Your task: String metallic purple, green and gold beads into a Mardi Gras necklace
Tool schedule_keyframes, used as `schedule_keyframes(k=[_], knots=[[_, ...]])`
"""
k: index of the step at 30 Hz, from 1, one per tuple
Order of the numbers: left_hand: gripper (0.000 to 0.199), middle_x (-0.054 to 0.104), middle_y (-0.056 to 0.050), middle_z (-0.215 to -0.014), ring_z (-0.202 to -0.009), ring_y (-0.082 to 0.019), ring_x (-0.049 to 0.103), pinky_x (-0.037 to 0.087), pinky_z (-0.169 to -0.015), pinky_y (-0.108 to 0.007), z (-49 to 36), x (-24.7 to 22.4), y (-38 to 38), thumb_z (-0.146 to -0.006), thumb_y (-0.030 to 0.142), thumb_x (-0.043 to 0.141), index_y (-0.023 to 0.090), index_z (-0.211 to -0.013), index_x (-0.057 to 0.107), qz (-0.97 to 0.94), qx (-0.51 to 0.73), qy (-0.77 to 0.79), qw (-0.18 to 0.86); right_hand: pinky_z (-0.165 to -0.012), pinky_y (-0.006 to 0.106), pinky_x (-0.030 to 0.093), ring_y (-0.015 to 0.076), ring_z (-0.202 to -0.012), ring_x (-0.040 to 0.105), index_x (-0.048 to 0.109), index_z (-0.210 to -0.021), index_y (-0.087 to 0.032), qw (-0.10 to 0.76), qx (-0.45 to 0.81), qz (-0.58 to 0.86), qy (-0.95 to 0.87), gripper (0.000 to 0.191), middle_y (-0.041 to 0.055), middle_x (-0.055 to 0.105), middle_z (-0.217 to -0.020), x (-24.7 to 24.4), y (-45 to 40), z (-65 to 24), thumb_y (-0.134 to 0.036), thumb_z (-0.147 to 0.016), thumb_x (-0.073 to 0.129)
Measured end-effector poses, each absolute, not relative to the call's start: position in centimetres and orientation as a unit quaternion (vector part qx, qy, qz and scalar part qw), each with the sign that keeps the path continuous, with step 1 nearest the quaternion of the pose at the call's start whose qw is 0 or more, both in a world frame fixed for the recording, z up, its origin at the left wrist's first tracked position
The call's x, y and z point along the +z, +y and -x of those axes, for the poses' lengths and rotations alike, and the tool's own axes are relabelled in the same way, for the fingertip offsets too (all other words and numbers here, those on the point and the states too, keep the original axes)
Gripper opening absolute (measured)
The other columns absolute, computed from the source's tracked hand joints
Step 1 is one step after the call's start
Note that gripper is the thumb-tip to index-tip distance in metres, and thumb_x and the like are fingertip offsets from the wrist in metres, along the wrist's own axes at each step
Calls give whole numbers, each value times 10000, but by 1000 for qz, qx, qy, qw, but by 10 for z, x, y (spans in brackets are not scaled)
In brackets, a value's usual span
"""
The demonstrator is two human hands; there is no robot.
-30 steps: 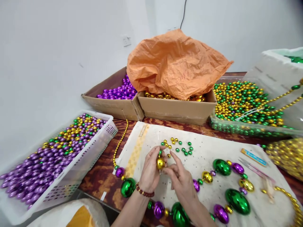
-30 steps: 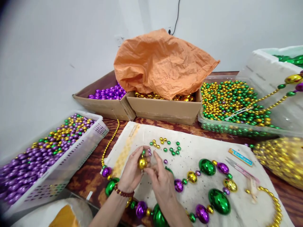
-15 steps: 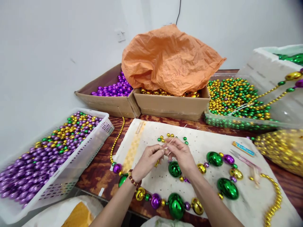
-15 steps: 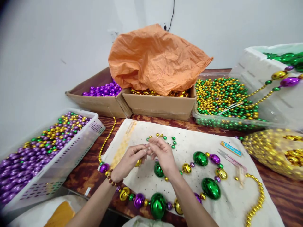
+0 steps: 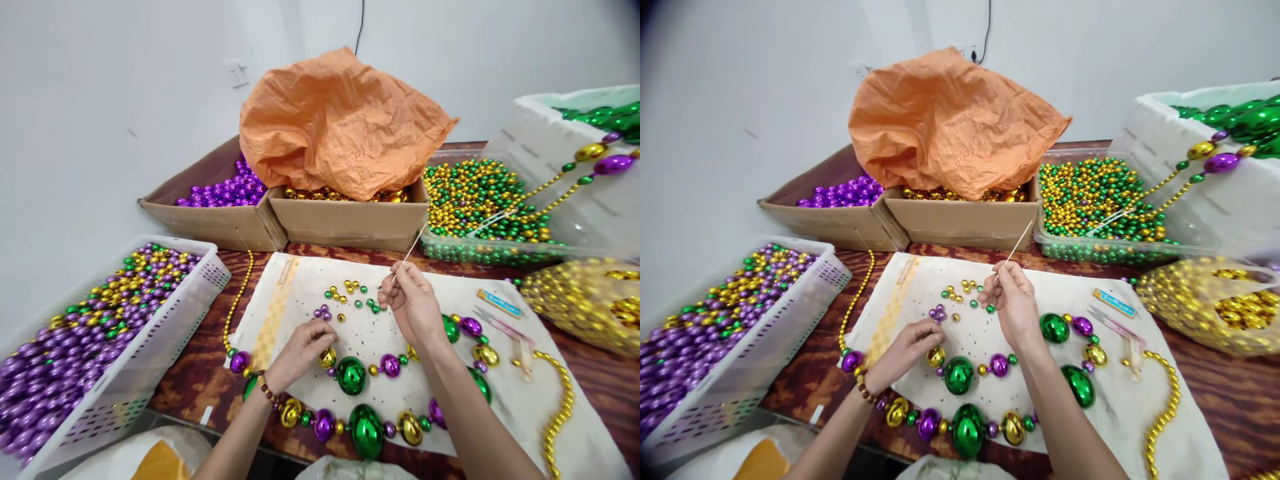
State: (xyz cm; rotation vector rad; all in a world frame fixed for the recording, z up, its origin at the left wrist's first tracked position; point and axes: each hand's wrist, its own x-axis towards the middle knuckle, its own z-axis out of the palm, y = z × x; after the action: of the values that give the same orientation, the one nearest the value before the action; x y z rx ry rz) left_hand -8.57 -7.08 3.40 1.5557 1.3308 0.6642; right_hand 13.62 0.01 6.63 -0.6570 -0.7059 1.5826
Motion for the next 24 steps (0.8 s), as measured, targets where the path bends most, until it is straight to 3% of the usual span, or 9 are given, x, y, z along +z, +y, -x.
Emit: schedule_keyframes(k=[6,9,12,16,19,24], knots=[[206,659,-61,-890,-925,-211,567,395,-888,-315,84,46,-78,-882,354,553,183,-849,664,-521,334,531,578,-438,194,481,134,-505,648,477,-915,-222,565,685,319,-330,270,-30,633,-641,51,-12,-121,-480,-893,554],[191,616,-46,-768,-781,-178,542,409,-766,-289,79,52,-78,-874,340,579,178,-800,648,-470,373,501,624,-446,207,492,152,-535,677,436,-926,-221,474,656,386,-442,337,-10,654,-668,33,-22,-113,-554,-933,381],[196,467,9,-595,-564,-107,382,309,-546,-234,80,49,-76,-854,351,614,162,-822,656,-439,382,511,633,-444,198,470,158,-568,690,436,-919,-207,397,574,471,-540,332,16,678,-711,21,-19,-135,-503,-956,292],[206,266,70,-549,-503,-67,175,150,-473,-217,88,41,-74,-848,364,631,158,-845,642,-373,395,533,648,-491,206,439,145,-602,672,479,-961,-198,355,450,572,-587,304,31,684,-786,26,1,-209,-438,-964,294],[205,232,83,-550,-499,-62,144,133,-466,-215,90,39,-74,-828,364,656,162,-839,628,-347,424,543,636,-587,242,424,163,-663,653,577,-925,-205,271,338,643,-632,207,37,688,-780,35,18,-267,-359,-920,439],[234,224,93,-535,-477,-57,150,133,-457,-212,90,42,-78,-826,389,650,157,-836,624,-368,438,552,607,-722,364,409,307,-889,643,644,-751,-158,137,205,699,-671,120,149,696,-864,34,35,-318,-230,-817,575]])
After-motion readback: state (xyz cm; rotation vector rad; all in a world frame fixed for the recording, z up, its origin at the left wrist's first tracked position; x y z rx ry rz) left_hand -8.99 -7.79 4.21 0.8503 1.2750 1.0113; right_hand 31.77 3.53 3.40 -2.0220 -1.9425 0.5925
